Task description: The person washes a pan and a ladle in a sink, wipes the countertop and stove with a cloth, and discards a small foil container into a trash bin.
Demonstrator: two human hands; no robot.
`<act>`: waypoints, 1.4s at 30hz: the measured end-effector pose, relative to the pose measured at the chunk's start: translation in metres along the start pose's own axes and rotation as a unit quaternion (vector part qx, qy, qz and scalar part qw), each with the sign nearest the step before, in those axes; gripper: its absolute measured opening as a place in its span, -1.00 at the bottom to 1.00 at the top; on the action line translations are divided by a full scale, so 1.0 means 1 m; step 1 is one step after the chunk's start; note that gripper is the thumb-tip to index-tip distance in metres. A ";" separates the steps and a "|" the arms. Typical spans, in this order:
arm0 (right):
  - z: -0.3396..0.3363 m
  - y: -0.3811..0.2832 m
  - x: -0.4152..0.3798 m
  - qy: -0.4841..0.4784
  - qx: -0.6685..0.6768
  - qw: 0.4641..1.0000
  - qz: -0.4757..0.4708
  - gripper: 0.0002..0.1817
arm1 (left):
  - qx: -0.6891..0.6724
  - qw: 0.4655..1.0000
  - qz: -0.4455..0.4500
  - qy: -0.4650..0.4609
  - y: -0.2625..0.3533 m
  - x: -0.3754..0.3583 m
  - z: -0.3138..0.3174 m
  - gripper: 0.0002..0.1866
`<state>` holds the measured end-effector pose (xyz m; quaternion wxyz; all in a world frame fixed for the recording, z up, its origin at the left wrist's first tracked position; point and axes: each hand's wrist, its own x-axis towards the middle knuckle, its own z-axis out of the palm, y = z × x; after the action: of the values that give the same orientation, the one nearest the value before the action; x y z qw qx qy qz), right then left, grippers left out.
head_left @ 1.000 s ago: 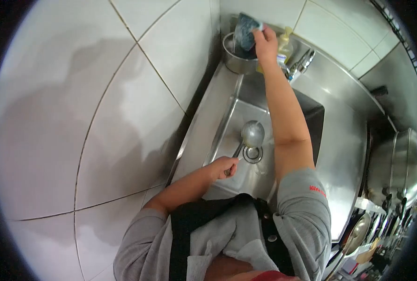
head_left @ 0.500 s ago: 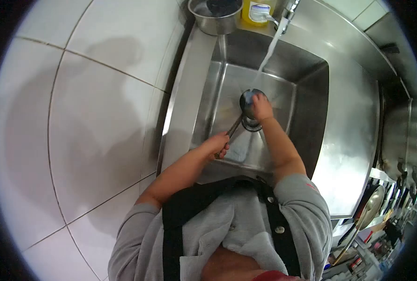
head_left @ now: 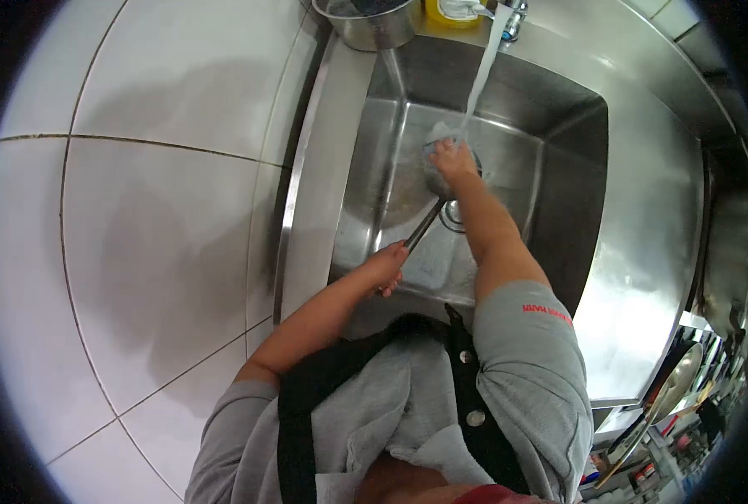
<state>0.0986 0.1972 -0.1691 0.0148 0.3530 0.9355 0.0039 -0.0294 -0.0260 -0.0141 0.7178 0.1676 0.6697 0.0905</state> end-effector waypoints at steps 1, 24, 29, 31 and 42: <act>0.000 0.009 0.003 -0.030 -0.026 0.999 -0.011 -0.69 | 0.021 1.000 0.006 0.006 -0.002 0.002 0.000 -0.43; -0.012 0.005 -0.034 -0.179 0.073 0.956 0.219 -0.59 | 0.450 0.874 0.095 0.158 0.006 0.002 0.009 -0.46; 0.086 -0.014 -0.010 -0.162 0.493 0.785 0.338 -0.46 | 0.420 0.887 0.115 0.151 -0.003 0.014 0.013 -0.44; 0.094 -0.013 0.008 -0.099 0.494 0.802 0.322 -0.47 | 0.413 0.884 0.149 0.160 -0.014 0.031 0.009 -0.44; 0.011 0.006 -0.029 -0.118 0.004 0.981 0.152 -0.64 | 0.444 0.870 0.128 0.174 -0.003 0.013 0.010 -0.47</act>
<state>0.1243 0.1829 -0.1794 0.1228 0.4887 0.8629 -0.0390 -0.0190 -0.0253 -0.0269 0.4219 0.5346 0.7258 -0.0973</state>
